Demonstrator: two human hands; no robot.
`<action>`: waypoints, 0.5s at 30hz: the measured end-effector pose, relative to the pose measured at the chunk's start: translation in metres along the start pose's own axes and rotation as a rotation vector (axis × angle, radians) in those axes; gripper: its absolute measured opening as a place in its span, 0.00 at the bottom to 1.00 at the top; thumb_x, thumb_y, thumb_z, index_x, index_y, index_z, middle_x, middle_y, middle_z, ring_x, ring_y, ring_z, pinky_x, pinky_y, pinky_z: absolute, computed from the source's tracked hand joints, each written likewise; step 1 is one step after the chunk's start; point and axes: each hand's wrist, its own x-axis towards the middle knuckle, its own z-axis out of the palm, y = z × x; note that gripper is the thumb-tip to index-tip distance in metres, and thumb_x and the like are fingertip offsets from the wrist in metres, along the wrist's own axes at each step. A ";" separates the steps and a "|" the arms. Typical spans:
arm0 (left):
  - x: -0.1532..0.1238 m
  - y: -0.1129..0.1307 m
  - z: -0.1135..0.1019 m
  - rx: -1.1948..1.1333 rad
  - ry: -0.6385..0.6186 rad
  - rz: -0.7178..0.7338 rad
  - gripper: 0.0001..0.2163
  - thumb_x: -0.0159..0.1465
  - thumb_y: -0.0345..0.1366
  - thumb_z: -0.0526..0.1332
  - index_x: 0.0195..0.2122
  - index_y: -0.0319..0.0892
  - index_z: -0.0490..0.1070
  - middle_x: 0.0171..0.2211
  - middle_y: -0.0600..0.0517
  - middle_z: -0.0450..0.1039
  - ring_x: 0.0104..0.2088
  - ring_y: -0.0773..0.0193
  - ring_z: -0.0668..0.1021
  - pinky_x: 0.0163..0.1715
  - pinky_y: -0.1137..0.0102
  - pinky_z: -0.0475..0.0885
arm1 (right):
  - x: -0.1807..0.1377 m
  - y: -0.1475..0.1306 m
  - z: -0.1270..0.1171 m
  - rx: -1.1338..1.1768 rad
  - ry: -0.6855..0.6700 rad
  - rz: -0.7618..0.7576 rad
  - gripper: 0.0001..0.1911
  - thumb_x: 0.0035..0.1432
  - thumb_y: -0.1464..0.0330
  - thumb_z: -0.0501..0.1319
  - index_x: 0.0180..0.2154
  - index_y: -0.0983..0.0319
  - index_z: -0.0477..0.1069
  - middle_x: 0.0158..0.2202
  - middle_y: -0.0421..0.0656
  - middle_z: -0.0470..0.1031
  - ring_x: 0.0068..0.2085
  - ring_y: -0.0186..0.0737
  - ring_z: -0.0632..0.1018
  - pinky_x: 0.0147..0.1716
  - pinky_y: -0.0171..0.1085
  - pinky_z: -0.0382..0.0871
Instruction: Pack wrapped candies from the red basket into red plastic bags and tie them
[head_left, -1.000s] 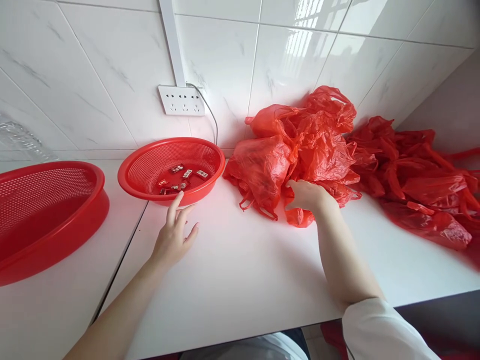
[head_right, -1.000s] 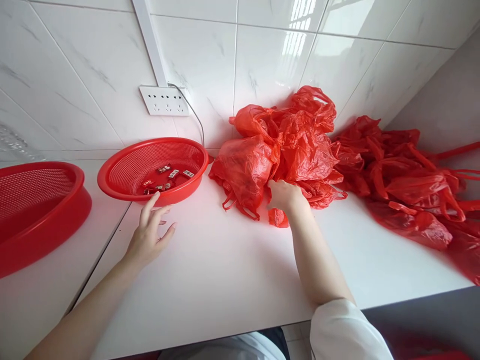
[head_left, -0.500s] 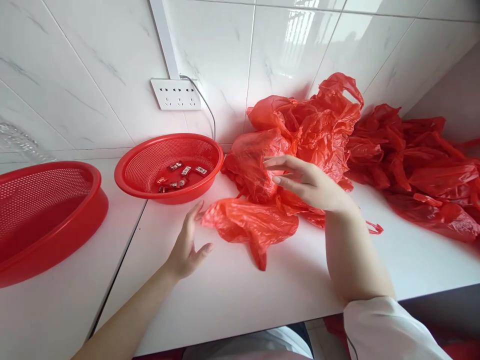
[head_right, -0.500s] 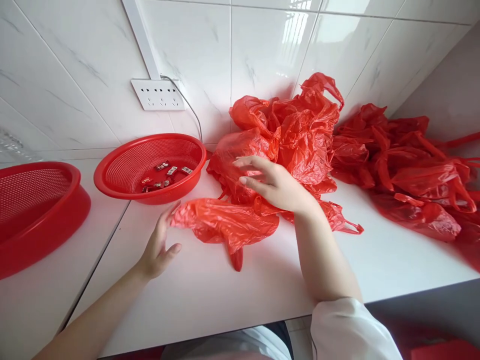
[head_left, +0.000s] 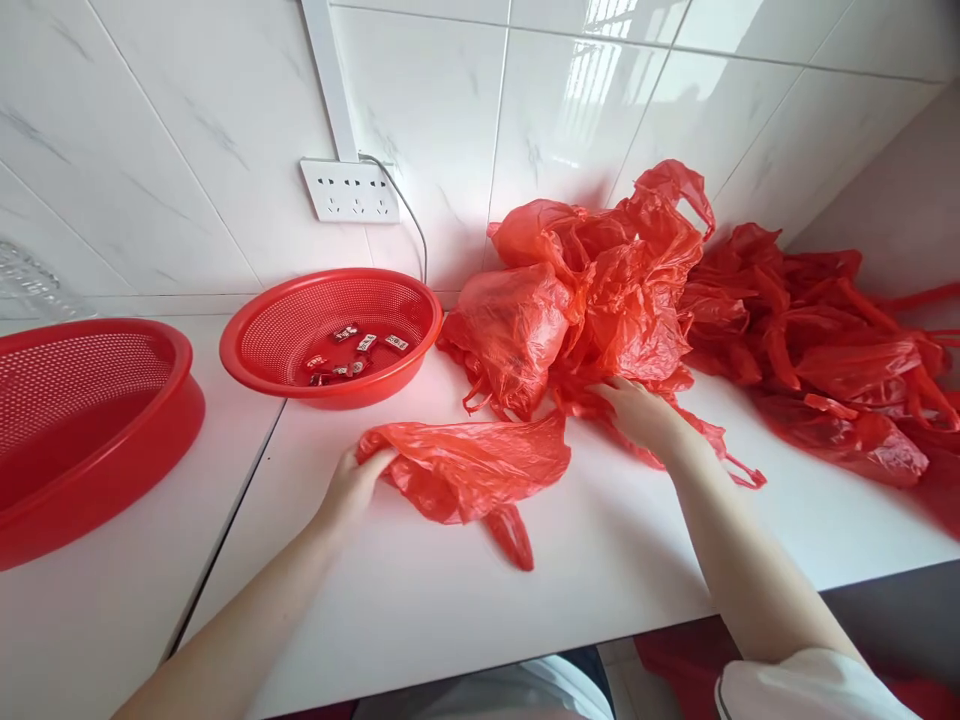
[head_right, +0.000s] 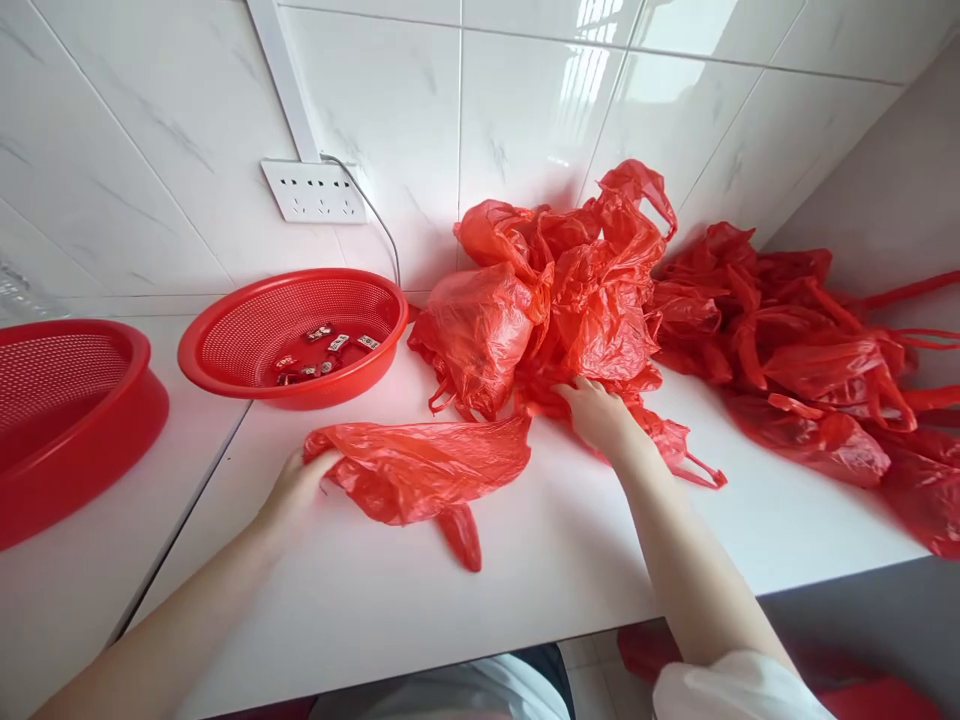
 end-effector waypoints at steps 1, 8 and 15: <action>0.002 0.000 -0.002 -0.071 0.053 -0.071 0.18 0.54 0.44 0.68 0.41 0.38 0.76 0.37 0.46 0.79 0.39 0.55 0.80 0.37 0.67 0.75 | 0.011 0.006 0.007 0.001 0.034 0.010 0.27 0.60 0.78 0.47 0.58 0.58 0.67 0.54 0.52 0.70 0.52 0.50 0.73 0.47 0.46 0.68; 0.010 0.005 -0.009 -0.398 0.041 -0.361 0.12 0.57 0.41 0.66 0.40 0.40 0.76 0.39 0.47 0.79 0.39 0.57 0.81 0.37 0.67 0.76 | 0.028 -0.021 -0.022 0.158 0.412 -0.179 0.21 0.63 0.60 0.56 0.54 0.62 0.69 0.58 0.55 0.67 0.58 0.56 0.67 0.57 0.55 0.58; 0.007 0.008 -0.011 -0.348 -0.190 -0.364 0.19 0.61 0.44 0.64 0.49 0.40 0.73 0.49 0.42 0.76 0.50 0.49 0.78 0.48 0.60 0.74 | -0.014 -0.130 -0.069 0.692 0.025 -0.717 0.29 0.58 0.59 0.63 0.58 0.63 0.64 0.56 0.52 0.70 0.53 0.47 0.74 0.51 0.43 0.69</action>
